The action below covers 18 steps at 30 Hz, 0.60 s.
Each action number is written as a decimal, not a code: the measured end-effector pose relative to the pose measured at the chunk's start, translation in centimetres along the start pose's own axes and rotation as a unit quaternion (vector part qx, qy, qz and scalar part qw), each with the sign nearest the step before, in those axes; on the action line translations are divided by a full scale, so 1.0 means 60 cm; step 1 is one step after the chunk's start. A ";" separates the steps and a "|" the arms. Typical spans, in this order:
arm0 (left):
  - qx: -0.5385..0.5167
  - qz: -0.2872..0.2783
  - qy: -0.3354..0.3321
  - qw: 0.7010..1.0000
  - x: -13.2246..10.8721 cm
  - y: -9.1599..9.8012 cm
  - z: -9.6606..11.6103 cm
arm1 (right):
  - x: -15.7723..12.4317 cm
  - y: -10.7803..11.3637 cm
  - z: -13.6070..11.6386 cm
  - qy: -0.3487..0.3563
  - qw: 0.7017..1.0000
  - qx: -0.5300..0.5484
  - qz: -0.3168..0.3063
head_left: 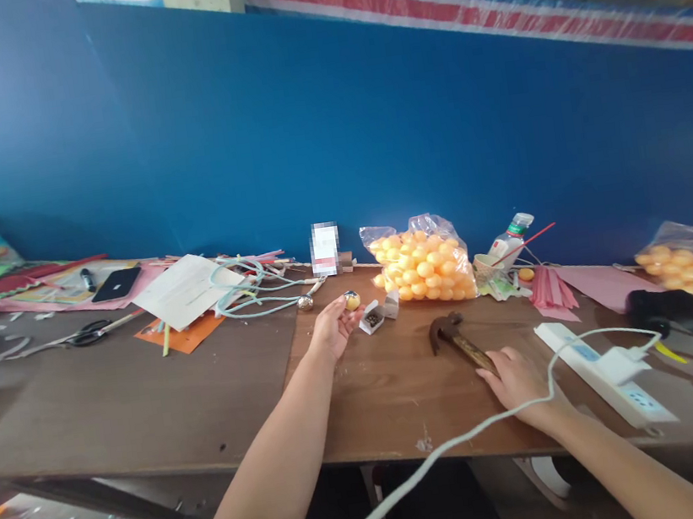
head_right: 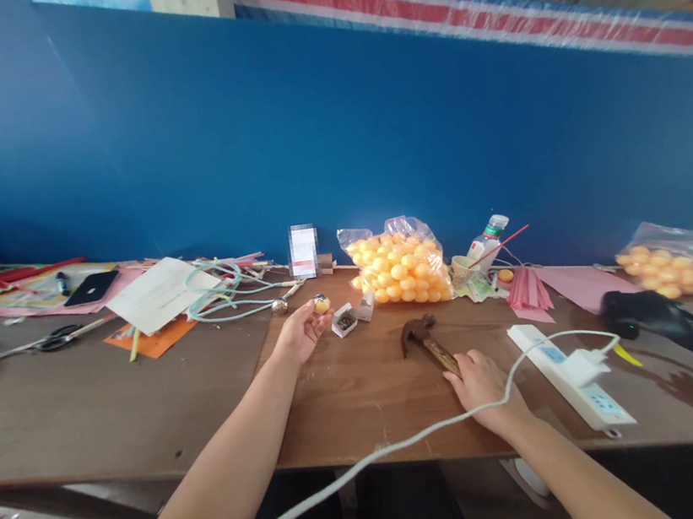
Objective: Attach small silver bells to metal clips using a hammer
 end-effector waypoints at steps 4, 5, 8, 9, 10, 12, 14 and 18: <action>0.005 0.002 0.001 1.000 0.000 0.001 -0.002 | 0.011 0.019 -0.015 -0.006 0.999 0.037 0.033; 0.008 0.002 0.001 1.000 0.000 0.001 -0.002 | 0.016 0.032 -0.028 -0.001 0.996 0.062 0.058; 0.020 0.010 0.000 1.000 -0.001 0.001 -0.001 | 0.043 0.072 -0.084 0.027 0.978 0.180 0.100; 0.024 0.013 -0.001 1.000 0.000 0.002 -0.002 | 0.057 0.082 -0.107 0.036 0.970 0.220 0.097; 0.026 0.016 -0.003 1.000 0.000 0.003 -0.002 | 0.072 0.089 -0.130 0.043 0.963 0.250 0.090; 0.027 0.017 -0.005 0.999 0.001 0.005 -0.003 | 0.106 0.098 -0.175 0.054 0.955 0.281 0.071; 0.023 0.016 -0.009 1.000 0.003 0.007 -0.006 | 0.139 0.098 -0.212 0.053 0.956 0.284 0.048; 0.026 0.015 -0.004 1.000 0.005 0.006 -0.010 | 0.186 0.086 -0.261 0.040 0.972 0.231 -0.024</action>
Point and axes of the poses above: each hand's wrist, its own x-axis towards the middle knuckle, its own y-axis out of the back of the hand, z = x × y, the point moved 4 cm from there along x, towards the middle knuckle, and after that the axes turned 3 degrees about -y, right-handed, at the moved point
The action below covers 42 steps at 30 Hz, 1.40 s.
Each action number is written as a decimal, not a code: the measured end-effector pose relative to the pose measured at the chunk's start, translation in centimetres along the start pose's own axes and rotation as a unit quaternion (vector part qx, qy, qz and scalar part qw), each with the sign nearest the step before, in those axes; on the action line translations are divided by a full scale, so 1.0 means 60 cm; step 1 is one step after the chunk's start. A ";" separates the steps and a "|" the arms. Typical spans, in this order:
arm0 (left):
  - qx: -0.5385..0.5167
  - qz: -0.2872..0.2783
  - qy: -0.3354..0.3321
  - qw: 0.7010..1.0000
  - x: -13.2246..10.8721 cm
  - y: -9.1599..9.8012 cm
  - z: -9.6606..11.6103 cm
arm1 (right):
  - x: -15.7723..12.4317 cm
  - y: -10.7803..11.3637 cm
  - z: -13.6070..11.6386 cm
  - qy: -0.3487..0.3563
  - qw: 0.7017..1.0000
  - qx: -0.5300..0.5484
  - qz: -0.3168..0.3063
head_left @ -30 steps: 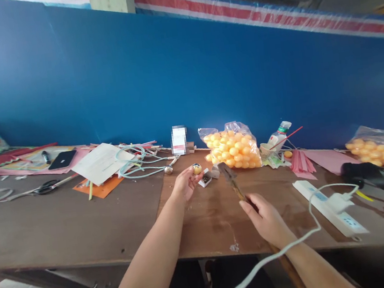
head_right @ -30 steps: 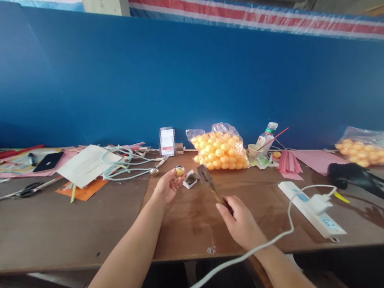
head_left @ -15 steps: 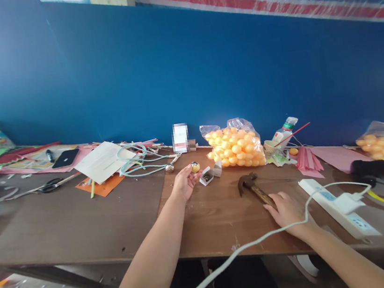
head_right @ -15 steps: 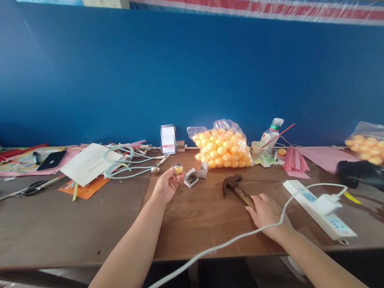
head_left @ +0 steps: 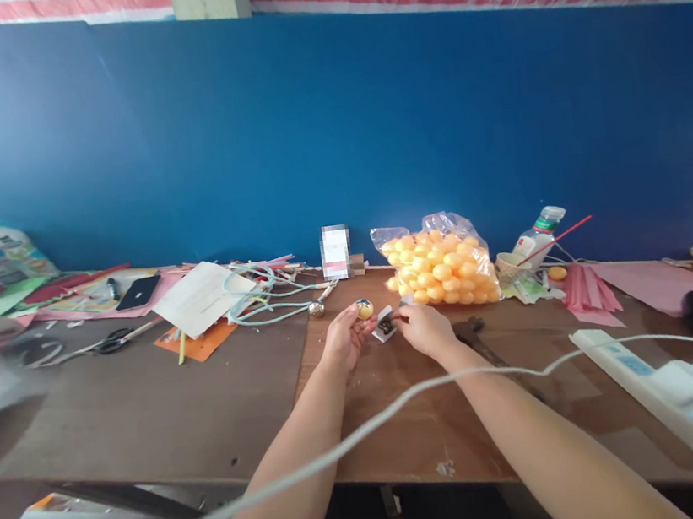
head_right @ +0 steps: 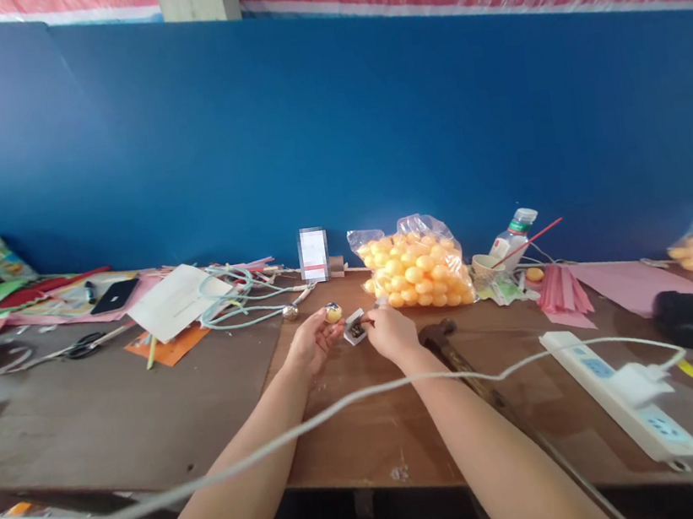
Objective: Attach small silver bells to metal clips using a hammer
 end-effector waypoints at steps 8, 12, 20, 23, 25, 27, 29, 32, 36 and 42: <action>-0.022 0.006 0.005 1.000 -0.004 -0.007 0.004 | 0.028 -0.034 -0.018 -0.036 0.996 -0.032 -0.077; -0.018 0.004 0.011 1.000 -0.002 -0.005 0.002 | 0.024 -0.037 -0.021 -0.008 0.999 -0.021 -0.047; -0.005 0.003 0.014 1.000 -0.004 -0.005 0.003 | 0.020 -0.036 0.000 -0.008 0.995 0.101 0.012; 0.000 0.004 0.013 1.000 -0.005 -0.005 0.003 | 0.018 -0.041 0.009 -0.004 0.984 0.177 0.031; 0.006 0.004 0.012 1.000 -0.005 -0.004 0.002 | 0.014 -0.050 0.015 -0.012 0.965 0.260 0.027; 0.012 0.004 0.014 1.000 -0.005 -0.003 0.001 | 0.011 -0.060 0.019 -0.029 0.937 0.349 0.012; 0.018 0.008 0.016 1.000 -0.004 -0.002 0.000 | 0.008 -0.067 0.023 -0.041 0.909 0.415 0.004; 0.029 0.011 0.017 0.999 -0.003 -0.001 -0.002 | 0.007 -0.066 0.027 -0.041 0.882 0.470 0.011; 0.042 -0.007 0.015 0.999 -0.003 0.001 -0.004 | 0.007 -0.054 0.033 -0.035 0.879 0.475 0.027; 0.038 -0.020 0.015 0.999 -0.009 0.000 -0.001 | 0.003 -0.049 0.021 -0.025 0.862 0.505 0.003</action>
Point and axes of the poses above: each hand's wrist, its own x-axis towards the middle knuckle, its own y-axis out of the back of the hand, z = x × y, the point moved 4 cm from there along x, towards the middle knuckle, and after that the axes turned 3 degrees about -y, right-handed, at the moved point
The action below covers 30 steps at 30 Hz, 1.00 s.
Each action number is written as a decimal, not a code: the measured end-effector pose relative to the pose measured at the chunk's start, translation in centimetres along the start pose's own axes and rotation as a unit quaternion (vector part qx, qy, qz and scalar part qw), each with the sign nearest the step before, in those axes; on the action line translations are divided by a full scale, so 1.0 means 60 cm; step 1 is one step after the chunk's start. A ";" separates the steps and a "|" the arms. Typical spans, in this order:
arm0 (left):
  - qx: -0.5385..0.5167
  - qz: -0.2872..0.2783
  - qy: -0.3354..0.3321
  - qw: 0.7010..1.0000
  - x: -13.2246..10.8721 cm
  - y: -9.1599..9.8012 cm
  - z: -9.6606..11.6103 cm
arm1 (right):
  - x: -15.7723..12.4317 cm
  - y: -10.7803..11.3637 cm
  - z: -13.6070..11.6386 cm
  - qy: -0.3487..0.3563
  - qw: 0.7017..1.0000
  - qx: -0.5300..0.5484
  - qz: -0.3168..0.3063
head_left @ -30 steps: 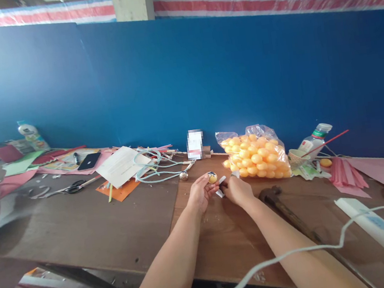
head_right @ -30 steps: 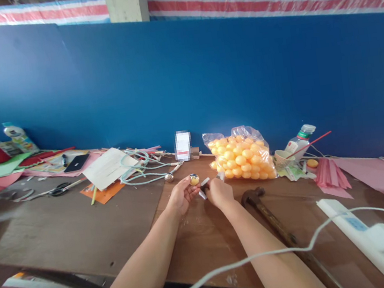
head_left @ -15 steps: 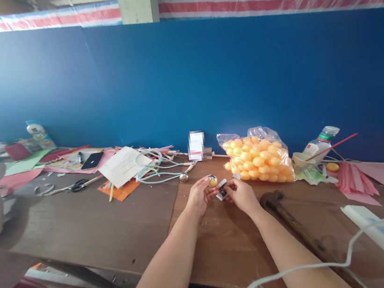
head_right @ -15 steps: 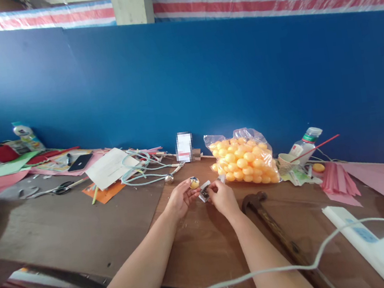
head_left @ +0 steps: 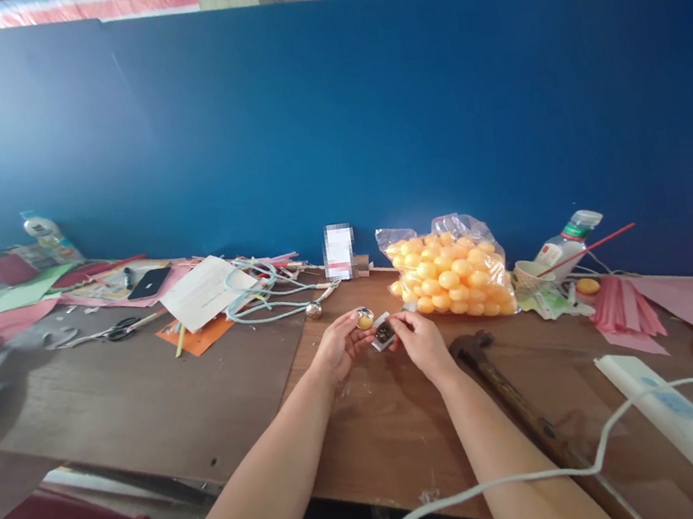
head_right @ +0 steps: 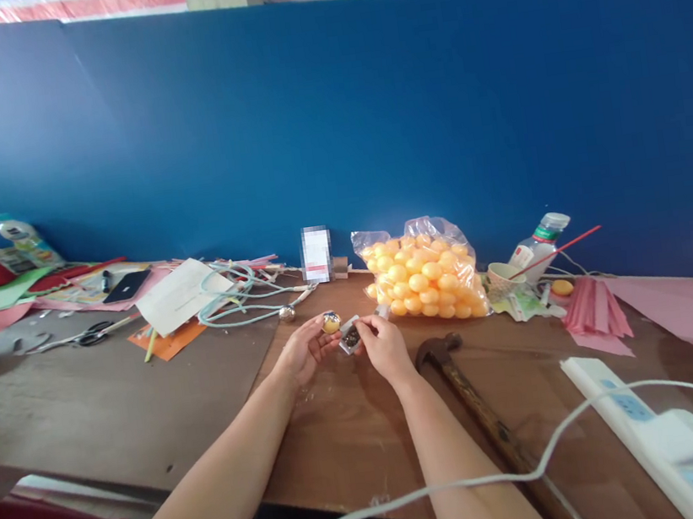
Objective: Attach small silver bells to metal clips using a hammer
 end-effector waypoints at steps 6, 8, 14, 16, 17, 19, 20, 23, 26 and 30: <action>0.002 -0.022 0.013 1.000 -0.004 -0.007 0.003 | -0.010 -0.010 -0.013 -0.058 0.982 0.177 -0.028; 0.003 -0.026 0.017 1.000 -0.005 -0.008 0.004 | -0.011 -0.010 -0.017 -0.063 0.974 0.215 -0.033; 0.004 -0.034 0.020 0.999 -0.005 -0.007 0.001 | -0.011 -0.007 -0.020 -0.043 0.970 0.237 -0.028; 0.007 -0.039 0.020 0.999 -0.005 -0.006 0.000 | -0.011 -0.010 -0.020 -0.041 0.971 0.233 -0.034; 0.008 -0.040 0.020 0.999 -0.004 -0.006 0.000 | -0.012 -0.012 -0.020 -0.042 0.971 0.232 -0.036; 0.008 -0.041 0.020 0.999 -0.004 -0.006 0.000 | -0.012 -0.014 -0.019 -0.044 0.971 0.233 -0.036; 0.008 -0.041 0.020 0.999 -0.005 -0.007 0.000 | -0.013 -0.015 -0.019 -0.043 0.971 0.235 -0.035; 0.010 -0.041 0.020 0.999 -0.005 -0.009 0.001 | -0.013 -0.014 -0.021 -0.035 0.969 0.242 -0.030; 0.016 -0.037 0.019 0.999 -0.006 -0.009 0.001 | -0.013 -0.012 -0.024 -0.031 0.968 0.247 -0.023; 0.007 -0.045 0.007 0.999 -0.008 -0.010 0.004 | -0.014 -0.012 -0.024 -0.031 0.969 0.245 -0.024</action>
Point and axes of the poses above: each hand's wrist, its own x-axis towards the middle knuckle, its own y-axis out of the back of the hand, z = x × y, the point moved 4 cm from there along x, towards the middle knuckle, and after that the axes turned 3 degrees about -y, right-handed, at the moved point
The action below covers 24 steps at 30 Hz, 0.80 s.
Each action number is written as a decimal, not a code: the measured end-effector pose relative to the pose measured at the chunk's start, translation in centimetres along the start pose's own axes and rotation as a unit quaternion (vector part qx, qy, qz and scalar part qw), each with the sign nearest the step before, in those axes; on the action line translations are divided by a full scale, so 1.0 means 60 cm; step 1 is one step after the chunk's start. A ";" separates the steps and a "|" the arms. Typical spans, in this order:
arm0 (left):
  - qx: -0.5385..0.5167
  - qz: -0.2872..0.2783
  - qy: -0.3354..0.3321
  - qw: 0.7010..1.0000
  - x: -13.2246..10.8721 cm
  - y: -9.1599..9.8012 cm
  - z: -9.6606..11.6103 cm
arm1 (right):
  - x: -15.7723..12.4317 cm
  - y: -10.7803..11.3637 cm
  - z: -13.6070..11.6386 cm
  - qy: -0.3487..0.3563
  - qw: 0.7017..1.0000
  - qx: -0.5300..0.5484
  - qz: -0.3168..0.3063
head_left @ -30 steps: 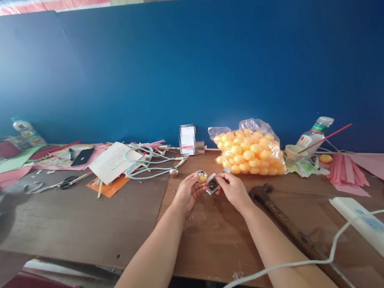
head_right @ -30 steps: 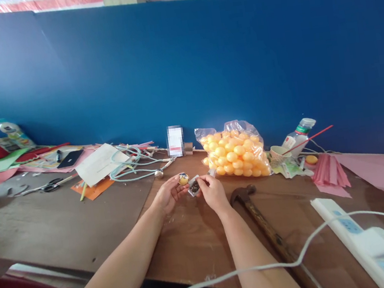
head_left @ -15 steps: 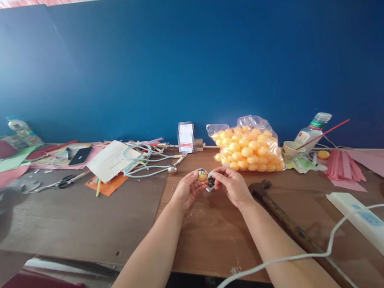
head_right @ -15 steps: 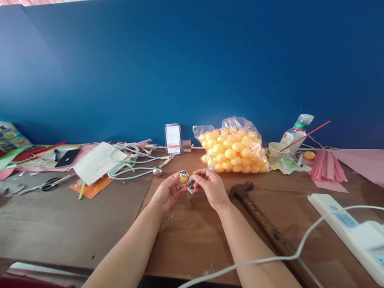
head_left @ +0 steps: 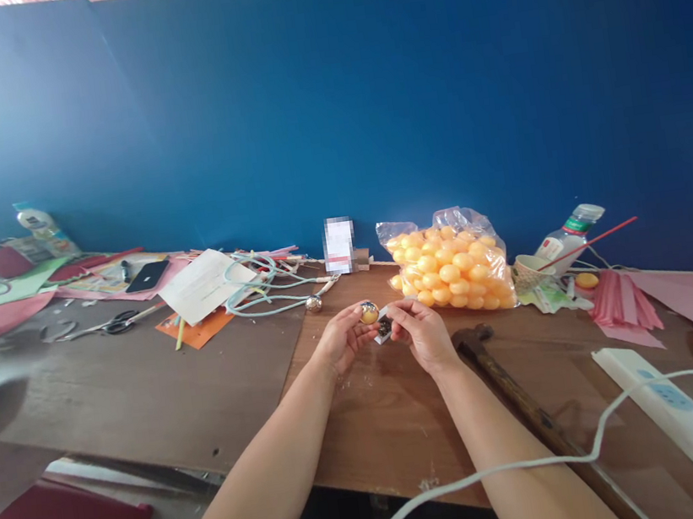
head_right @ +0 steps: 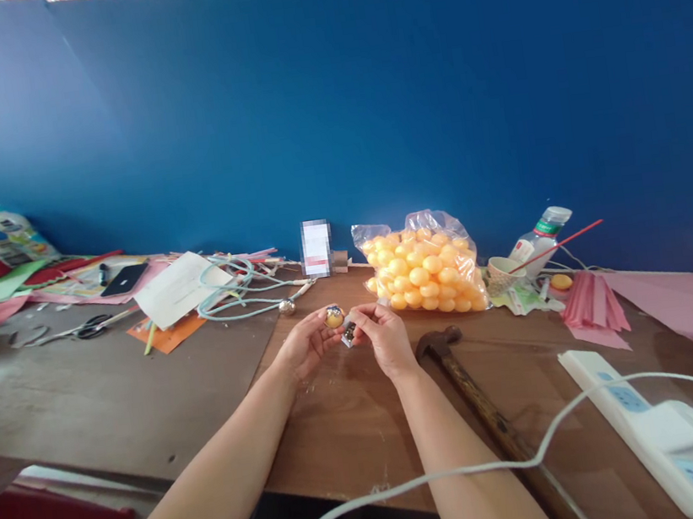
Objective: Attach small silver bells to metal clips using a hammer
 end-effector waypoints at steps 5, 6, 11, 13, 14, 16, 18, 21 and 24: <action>-0.022 -0.040 -0.009 0.999 -0.005 -0.008 0.006 | 0.000 0.000 -0.001 0.014 1.000 0.006 0.007; -0.025 -0.045 -0.007 0.999 -0.006 -0.009 0.006 | 0.000 0.000 -0.003 0.022 1.000 0.007 0.009; -0.026 -0.056 0.001 0.998 -0.006 -0.010 0.005 | -0.003 -0.003 -0.010 0.071 0.997 0.001 0.012; -0.024 -0.054 0.006 0.998 -0.006 -0.010 0.004 | -0.005 -0.006 -0.011 0.075 0.997 -0.009 -0.001; -0.024 -0.052 0.008 0.998 -0.005 -0.010 0.004 | -0.006 -0.008 -0.010 0.074 0.997 -0.016 -0.009; -0.024 -0.047 0.010 0.999 -0.005 -0.010 0.004 | -0.008 -0.011 -0.009 0.067 0.997 -0.029 -0.021; -0.023 -0.046 0.011 0.999 -0.005 -0.011 0.004 | -0.008 -0.013 -0.007 0.061 0.997 -0.035 -0.025; -0.021 -0.044 0.013 0.999 -0.005 -0.012 0.004 | -0.009 -0.014 -0.008 0.062 0.997 -0.032 -0.024; -0.020 -0.038 0.013 0.999 -0.005 -0.013 0.003 | -0.009 -0.014 -0.008 0.070 0.997 -0.030 -0.023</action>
Point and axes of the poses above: each hand's wrist, its own x-axis towards the middle knuckle, its own y-axis out of the back of the hand, z = x × y, the point moved 4 cm from there along x, towards the middle knuckle, and after that the axes turned 3 degrees about -y, right-handed, at the moved point
